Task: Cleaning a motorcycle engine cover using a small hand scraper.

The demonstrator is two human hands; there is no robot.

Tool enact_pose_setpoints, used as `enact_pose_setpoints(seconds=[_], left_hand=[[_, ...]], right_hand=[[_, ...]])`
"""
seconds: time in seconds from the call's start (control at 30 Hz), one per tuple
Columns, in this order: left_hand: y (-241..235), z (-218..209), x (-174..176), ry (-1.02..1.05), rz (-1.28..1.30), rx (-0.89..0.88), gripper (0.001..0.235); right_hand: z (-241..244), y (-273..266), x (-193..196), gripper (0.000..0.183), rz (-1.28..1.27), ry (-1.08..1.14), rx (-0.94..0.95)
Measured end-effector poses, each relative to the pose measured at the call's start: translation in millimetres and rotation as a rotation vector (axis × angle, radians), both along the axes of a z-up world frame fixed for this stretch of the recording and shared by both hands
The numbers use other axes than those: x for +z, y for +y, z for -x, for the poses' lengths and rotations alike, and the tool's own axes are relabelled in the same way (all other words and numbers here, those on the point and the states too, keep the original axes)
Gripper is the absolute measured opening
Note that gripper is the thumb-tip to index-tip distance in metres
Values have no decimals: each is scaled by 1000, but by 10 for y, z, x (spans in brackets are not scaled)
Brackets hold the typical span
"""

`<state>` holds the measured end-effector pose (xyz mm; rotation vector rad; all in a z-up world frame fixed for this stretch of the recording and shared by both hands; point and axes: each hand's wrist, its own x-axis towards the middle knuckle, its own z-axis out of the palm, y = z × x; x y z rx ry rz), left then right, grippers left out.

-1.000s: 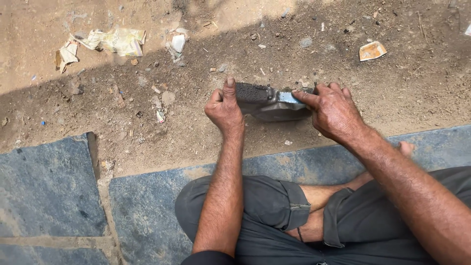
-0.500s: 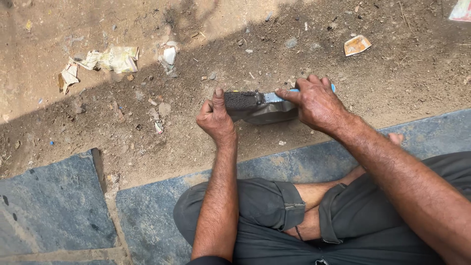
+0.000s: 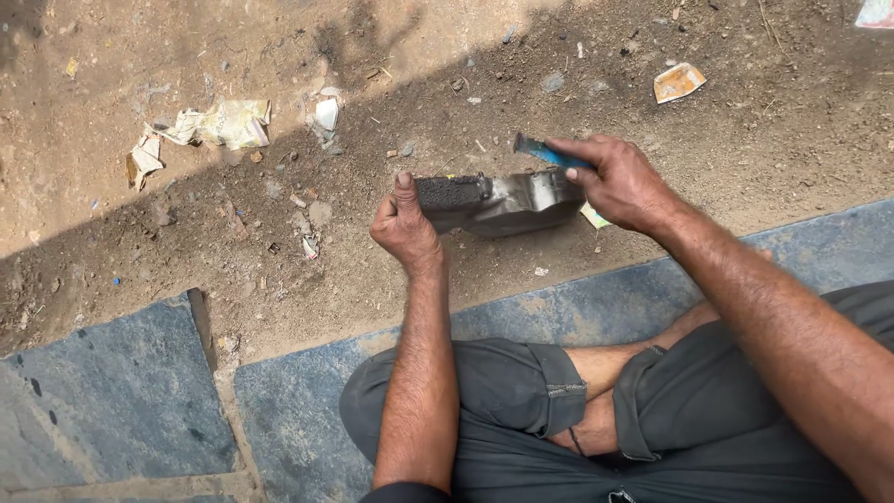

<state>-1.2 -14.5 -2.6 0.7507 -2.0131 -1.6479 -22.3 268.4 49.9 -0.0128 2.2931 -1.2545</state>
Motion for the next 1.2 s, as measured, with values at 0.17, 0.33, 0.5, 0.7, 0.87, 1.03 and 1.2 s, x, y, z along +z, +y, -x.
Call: enact_pose_setpoints(seconds=[0.17,0.33,0.5,0.7,0.87,1.03,1.2], left_hand=[[-96,22,-101,-11,5,-13,61],[-67,7,-99,39,1,-47,60],[24,3,48,69,-44,-106,59],[12,25,-10,13,-13,-52,62],[-13,165,-99,-175,-56,81,65],[-92,175,-85,-263,-185,162,68],[-56,146,-255,-105,-86,17,54]], right_hand=[[-103,-163,51,42,-347,154,326],[-111,-199,0,52,-420,338,411],[-76,-185,2,46,-364,199,378],[-48,-129,-102,47,153,-1,100],[-46,-147,191,47,-61,86,150],[-186,-336,241,46,-272,201,314],[-133,-377,296,43,-339,263,394]])
